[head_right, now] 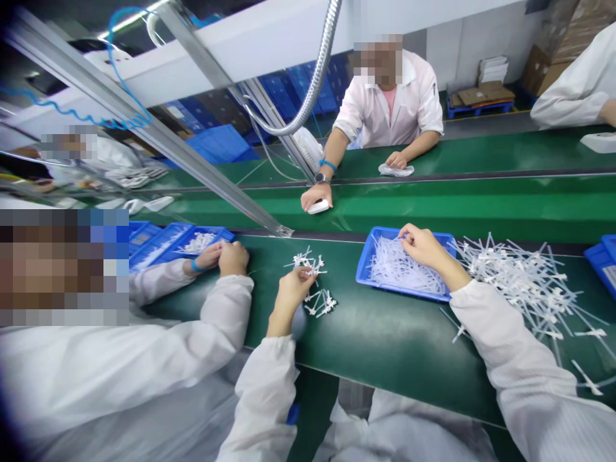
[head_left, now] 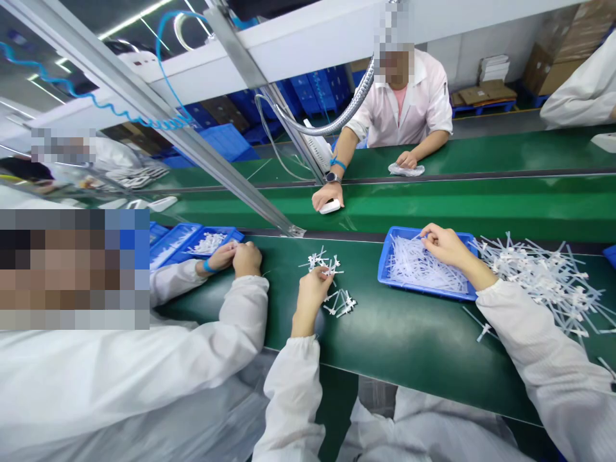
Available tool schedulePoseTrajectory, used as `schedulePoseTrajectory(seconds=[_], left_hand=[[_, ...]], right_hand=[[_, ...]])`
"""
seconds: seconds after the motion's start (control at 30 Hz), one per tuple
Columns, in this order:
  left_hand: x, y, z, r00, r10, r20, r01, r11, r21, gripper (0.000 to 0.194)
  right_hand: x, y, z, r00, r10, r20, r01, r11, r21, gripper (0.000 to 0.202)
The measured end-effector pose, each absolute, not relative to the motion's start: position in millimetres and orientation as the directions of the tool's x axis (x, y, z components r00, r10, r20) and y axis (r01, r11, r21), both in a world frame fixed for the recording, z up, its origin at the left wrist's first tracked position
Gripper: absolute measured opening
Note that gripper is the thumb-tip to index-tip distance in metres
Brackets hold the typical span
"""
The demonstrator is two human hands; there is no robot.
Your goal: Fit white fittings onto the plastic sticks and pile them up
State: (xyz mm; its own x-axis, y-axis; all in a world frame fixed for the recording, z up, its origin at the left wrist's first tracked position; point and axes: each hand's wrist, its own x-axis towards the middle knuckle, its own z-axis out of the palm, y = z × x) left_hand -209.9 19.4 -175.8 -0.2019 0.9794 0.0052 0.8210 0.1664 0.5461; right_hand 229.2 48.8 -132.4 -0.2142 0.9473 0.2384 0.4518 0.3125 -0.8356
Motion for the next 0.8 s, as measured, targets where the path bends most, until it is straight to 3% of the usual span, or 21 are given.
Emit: schedulePoseTrajectory(seconds=[0.17,0.3,0.43,0.53,0.63,0.73,0.8], left_hand=[[-207.7,15.8,-157.1,-0.222,0.975,0.025,0.759,0.156,0.632,0.032],[-190.3,9.0,-132.6,-0.168,0.983,0.079,0.671,0.055,0.739,0.032],[-133.9,6.8,-101.2,-0.077,0.978,0.192,0.356,-0.153,0.922,0.031],[-74.6,10.8,-73.5,0.024,0.965,0.26,0.153,-0.261,0.953,0.034],[-20.6,15.4,-44.8,0.095,0.947,0.307,0.05,-0.312,0.949,0.036],[13.2,16.6,-25.9,0.078,0.934,0.348,0.027,-0.351,0.936,0.052],[23.2,15.9,-23.1,0.06,0.921,0.384,0.028,-0.386,0.922,0.047]], right_hand=[[229.5,52.5,-134.0,-0.039,0.961,0.276,0.294,0.275,-0.916,0.018],[226.6,55.1,-125.6,0.03,0.97,0.24,0.149,0.233,-0.961,0.033],[217.0,36.4,-93.6,0.027,0.977,0.211,-0.145,0.213,-0.966,0.047],[208.3,17.5,-66.6,-0.068,0.962,0.263,-0.215,0.243,-0.946,0.045],[208.7,3.0,-48.3,-0.066,0.932,0.357,-0.127,0.347,-0.929,0.036],[222.0,-5.9,-38.3,-0.06,0.87,0.49,0.106,0.494,-0.863,0.019],[234.0,-7.4,-34.6,-0.138,0.826,0.546,0.281,0.561,-0.779,0.012]])
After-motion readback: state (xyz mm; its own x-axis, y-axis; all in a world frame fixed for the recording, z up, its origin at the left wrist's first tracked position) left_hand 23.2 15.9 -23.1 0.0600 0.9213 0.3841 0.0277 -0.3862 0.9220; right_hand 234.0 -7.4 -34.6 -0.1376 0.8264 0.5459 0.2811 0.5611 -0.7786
